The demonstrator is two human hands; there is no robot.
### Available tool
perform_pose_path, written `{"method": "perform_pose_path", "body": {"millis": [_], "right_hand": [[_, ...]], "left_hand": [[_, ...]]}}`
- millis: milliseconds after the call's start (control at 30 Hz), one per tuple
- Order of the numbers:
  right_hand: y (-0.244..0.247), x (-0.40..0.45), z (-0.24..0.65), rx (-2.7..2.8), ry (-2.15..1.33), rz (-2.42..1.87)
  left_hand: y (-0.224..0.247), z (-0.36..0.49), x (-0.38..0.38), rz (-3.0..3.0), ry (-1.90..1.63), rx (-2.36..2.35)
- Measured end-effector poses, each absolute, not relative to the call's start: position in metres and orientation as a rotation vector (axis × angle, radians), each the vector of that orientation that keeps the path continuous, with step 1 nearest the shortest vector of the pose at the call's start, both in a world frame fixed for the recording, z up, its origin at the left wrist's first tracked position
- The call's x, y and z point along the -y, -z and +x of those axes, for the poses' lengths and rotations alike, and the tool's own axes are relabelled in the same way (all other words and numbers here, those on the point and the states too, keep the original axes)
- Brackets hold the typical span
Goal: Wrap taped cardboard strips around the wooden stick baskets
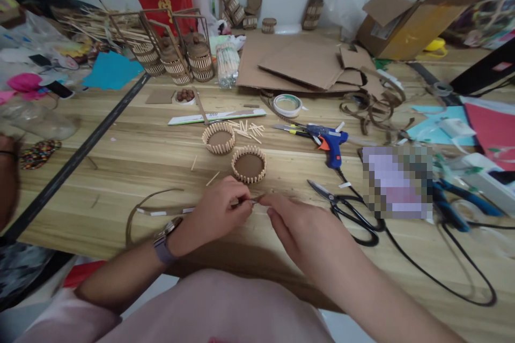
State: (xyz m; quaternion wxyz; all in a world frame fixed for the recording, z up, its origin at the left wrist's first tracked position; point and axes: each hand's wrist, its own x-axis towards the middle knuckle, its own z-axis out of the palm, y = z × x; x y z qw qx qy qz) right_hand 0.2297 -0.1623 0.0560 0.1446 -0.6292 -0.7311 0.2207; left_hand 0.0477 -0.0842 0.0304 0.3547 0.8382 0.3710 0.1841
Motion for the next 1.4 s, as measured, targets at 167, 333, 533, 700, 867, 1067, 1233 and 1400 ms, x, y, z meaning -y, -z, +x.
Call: {"method": "perform_pose_path", "body": {"millis": [167, 333, 533, 700, 867, 1067, 1233, 1400], "right_hand": [[-0.055, 0.176, 0.216, 1.913, -0.639, -1.723], [-0.051, 0.199, 0.231, 1.743, -0.387, -1.943], [-0.031, 0.179, 0.267, 1.899, 0.018, -2.077], [-0.029, 0.14, 0.274, 1.854, 0.177, -2.283], [-0.01, 0.107, 0.285, 1.841, 0.214, -2.186], [-0.008, 0.107, 0.279, 1.947, -0.121, -1.783], [-0.044, 0.132, 0.244, 1.766, -0.613, -1.603], [-0.052, 0.141, 0.232, 1.627, -0.817, -1.663]], "left_hand": [[-0.042, 0.041, 0.08, 2.077, -0.593, -0.93], [-0.052, 0.016, 0.056, 1.801, -0.798, -1.242], [-0.056, 0.011, 0.053, 1.853, -0.66, -1.137], [-0.052, 0.022, 0.064, 1.938, -0.615, -1.075], [-0.053, 0.023, 0.067, 2.027, -0.602, -1.053], [-0.053, 0.032, 0.071, 2.162, -0.524, -0.976], [-0.05, 0.039, 0.073, 2.233, -0.517, -0.92], [-0.052, 0.037, 0.078, 2.315, -0.491, -0.892]]}}
